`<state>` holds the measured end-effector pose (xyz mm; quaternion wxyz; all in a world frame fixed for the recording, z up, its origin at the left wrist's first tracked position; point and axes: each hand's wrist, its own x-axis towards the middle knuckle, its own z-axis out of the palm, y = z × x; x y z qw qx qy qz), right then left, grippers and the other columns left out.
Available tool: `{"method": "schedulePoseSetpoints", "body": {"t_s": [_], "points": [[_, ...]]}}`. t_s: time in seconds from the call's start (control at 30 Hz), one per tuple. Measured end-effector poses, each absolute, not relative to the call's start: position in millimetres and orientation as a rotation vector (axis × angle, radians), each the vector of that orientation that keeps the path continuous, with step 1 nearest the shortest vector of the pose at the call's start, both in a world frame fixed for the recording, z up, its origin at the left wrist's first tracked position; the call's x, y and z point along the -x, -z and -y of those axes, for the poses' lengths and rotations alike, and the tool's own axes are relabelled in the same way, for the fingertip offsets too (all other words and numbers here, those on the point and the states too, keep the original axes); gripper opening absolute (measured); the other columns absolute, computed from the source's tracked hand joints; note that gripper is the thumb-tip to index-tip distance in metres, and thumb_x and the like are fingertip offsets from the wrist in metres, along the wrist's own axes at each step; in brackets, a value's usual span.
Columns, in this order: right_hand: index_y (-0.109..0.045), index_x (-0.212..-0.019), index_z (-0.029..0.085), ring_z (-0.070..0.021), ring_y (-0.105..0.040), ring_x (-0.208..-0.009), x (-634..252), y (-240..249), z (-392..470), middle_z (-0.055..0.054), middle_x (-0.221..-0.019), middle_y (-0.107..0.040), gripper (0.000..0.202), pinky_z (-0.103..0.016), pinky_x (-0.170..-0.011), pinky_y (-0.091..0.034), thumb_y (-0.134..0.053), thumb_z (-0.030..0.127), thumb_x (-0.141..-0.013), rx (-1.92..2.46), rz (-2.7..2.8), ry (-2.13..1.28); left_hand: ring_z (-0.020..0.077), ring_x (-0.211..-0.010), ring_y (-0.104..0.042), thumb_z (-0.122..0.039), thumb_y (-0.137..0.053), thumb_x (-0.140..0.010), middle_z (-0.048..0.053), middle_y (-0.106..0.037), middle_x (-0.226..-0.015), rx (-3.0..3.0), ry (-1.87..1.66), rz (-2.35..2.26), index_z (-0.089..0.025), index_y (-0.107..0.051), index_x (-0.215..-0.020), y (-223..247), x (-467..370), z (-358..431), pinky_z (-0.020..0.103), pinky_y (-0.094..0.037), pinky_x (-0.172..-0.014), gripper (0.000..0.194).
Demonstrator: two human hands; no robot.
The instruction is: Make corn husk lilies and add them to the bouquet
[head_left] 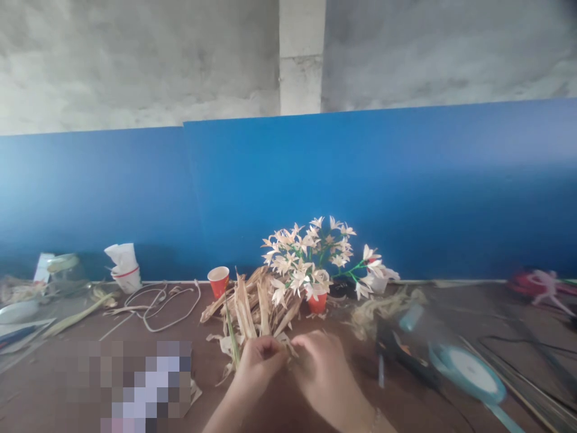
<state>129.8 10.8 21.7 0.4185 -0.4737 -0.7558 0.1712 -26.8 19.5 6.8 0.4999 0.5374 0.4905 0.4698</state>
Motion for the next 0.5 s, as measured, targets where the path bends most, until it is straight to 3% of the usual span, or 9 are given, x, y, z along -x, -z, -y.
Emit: {"method": "schedulePoseSetpoints", "body": {"t_s": [0.17, 0.5], "points": [[-0.055, -0.062, 0.022, -0.0143, -0.047, -0.062, -123.4, -7.9, -10.9, 0.004, -0.056, -0.054, 0.014, -0.034, -0.081, -0.026, -0.057, 0.009, -0.068, 1.066, 1.924, 0.135, 0.011, -0.044, -0.049, -0.028, -0.069, -0.059, -0.002, -0.056, -0.045, -1.264, -1.129, -1.155, -0.014, -0.058, -0.054, 0.0, 22.8, -25.0, 0.023, -0.036, -0.047, 0.018], [-0.054, -0.063, 0.022, -0.0134, -0.045, -0.062, -126.6, -7.5, -14.2, 0.004, -0.055, -0.053, 0.017, -0.035, -0.086, -0.021, -0.05, 0.012, -0.077, 1.036, 1.961, 0.214, 0.0112, -0.045, -0.053, -0.033, -0.075, -0.055, 0.0, -0.061, -0.05, -1.048, -1.093, -1.051, -0.014, -0.057, -0.059, -0.1, 22.7, -22.3, 0.022, -0.037, -0.047, 0.026]]}}
